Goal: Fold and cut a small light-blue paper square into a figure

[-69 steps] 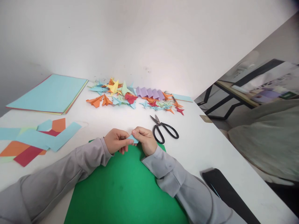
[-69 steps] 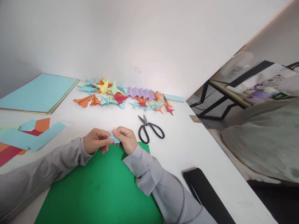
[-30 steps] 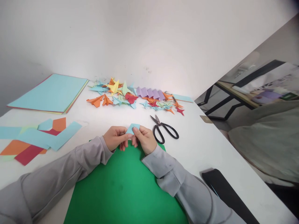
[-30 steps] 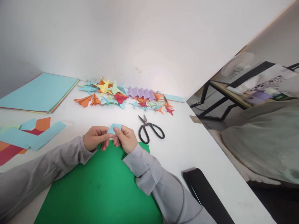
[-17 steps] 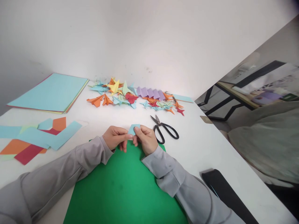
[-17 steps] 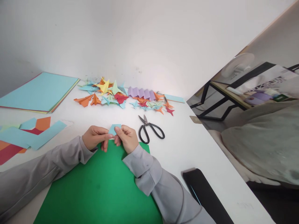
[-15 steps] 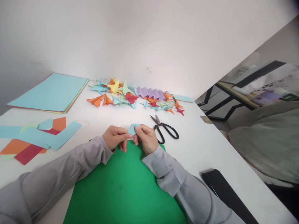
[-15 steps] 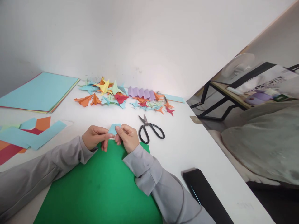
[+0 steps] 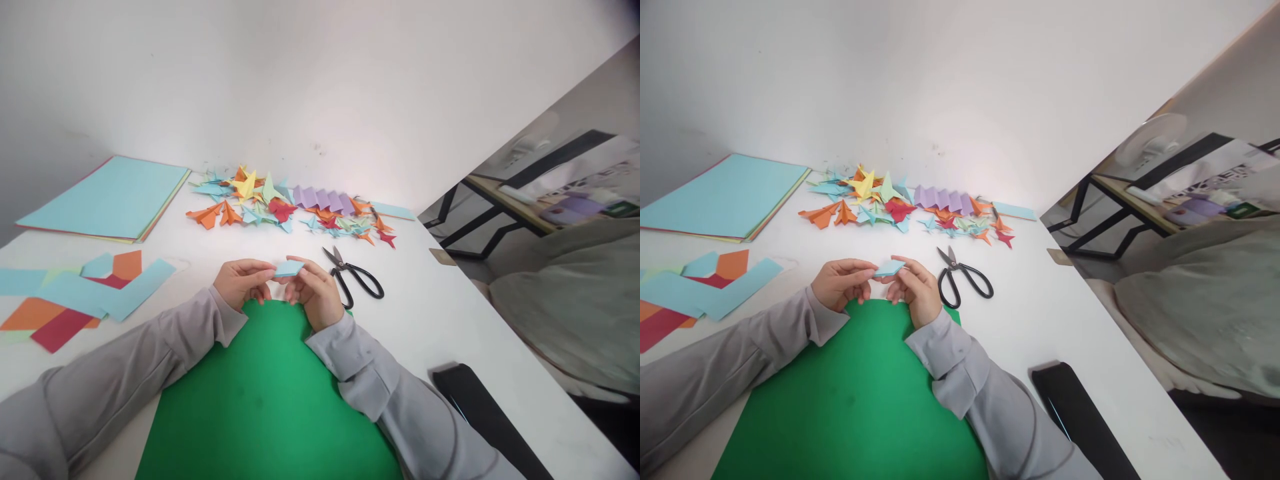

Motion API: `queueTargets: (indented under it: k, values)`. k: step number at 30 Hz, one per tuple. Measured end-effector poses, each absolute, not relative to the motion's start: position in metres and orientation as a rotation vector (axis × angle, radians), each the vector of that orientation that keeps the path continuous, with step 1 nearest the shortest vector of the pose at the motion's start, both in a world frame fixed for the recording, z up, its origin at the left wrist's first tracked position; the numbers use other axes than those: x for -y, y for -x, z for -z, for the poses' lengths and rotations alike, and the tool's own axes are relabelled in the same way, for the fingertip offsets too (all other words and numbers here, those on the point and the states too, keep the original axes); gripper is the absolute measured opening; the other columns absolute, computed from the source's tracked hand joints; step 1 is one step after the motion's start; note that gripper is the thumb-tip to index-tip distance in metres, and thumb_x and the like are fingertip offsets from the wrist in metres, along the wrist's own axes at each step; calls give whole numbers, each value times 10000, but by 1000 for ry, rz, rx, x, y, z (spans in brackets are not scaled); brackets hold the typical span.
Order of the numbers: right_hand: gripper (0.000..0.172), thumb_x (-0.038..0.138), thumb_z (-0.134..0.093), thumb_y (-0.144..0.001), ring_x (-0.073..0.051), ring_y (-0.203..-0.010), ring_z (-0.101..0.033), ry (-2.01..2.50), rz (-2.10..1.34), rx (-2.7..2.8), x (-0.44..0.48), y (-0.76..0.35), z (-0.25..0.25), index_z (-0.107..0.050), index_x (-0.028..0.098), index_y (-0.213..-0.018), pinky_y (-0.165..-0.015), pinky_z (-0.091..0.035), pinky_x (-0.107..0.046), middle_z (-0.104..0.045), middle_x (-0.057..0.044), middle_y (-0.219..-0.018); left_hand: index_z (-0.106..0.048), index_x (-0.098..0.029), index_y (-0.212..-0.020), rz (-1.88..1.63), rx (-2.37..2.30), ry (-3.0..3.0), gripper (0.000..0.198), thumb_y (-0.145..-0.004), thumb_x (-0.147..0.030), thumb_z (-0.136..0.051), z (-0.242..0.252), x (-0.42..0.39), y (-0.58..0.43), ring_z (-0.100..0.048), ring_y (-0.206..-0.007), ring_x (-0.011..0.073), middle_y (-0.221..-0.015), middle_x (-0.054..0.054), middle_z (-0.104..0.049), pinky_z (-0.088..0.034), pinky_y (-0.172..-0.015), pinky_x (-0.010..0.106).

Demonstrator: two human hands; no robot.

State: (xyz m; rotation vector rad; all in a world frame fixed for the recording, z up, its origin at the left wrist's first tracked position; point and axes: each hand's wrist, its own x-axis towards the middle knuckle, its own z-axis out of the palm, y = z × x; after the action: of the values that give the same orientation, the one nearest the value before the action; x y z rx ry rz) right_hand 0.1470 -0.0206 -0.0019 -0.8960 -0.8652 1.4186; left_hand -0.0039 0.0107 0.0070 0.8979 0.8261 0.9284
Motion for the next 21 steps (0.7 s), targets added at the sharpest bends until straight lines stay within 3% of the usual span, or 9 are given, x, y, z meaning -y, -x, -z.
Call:
queueTargets:
  k: [5,10,13,16,21]
  values:
    - [296,450,-598,-712,-96,-377,-540,888,-1408,935,20,-146,7,-555,158,-731,-346,-394,-180,-641,-6,-535,-641,-85,-859,-970,-852,-932,474,-451,-266,-800,-7,-9,2,-569,-407,125,-547,19,-636,-431,-336,207]
    - [226,356,-655,-701,-67,-354,-516,956,-1363,1021,21,-144,11,-568,148,-688,-348,-383,-158,-624,17,-498,-624,-81,-729,-898,-854,-978,357,-540,-356,-751,-6,-8,1,-576,-406,149,-442,22,-592,-445,-350,224]
    - [237,363,-658,-695,-61,-340,-499,943,-1378,996,21,-145,9,-563,148,-667,-341,-371,-156,-608,27,-478,-602,-83,-667,-853,-851,-933,355,-602,-419,-695,-7,-8,1,-580,-404,153,-483,52,-615,-446,-343,232]
    - [252,371,-672,-679,-59,-334,-493,943,-1380,983,21,-145,7,-552,150,-659,-337,-366,-156,-602,33,-471,-607,-78,-636,-833,-848,-984,336,-580,-389,-719,-5,-9,1,-571,-396,135,-569,63,-644,-441,-331,225]
    - [282,406,-645,-704,-52,-325,-482,957,-1344,978,21,-144,8,-544,151,-639,-328,-354,-152,-589,41,-457,-622,-86,-627,-822,-846,-1088,315,-581,-383,-718,-2,-9,2,-550,-373,114,-533,33,-621,-440,-328,213]
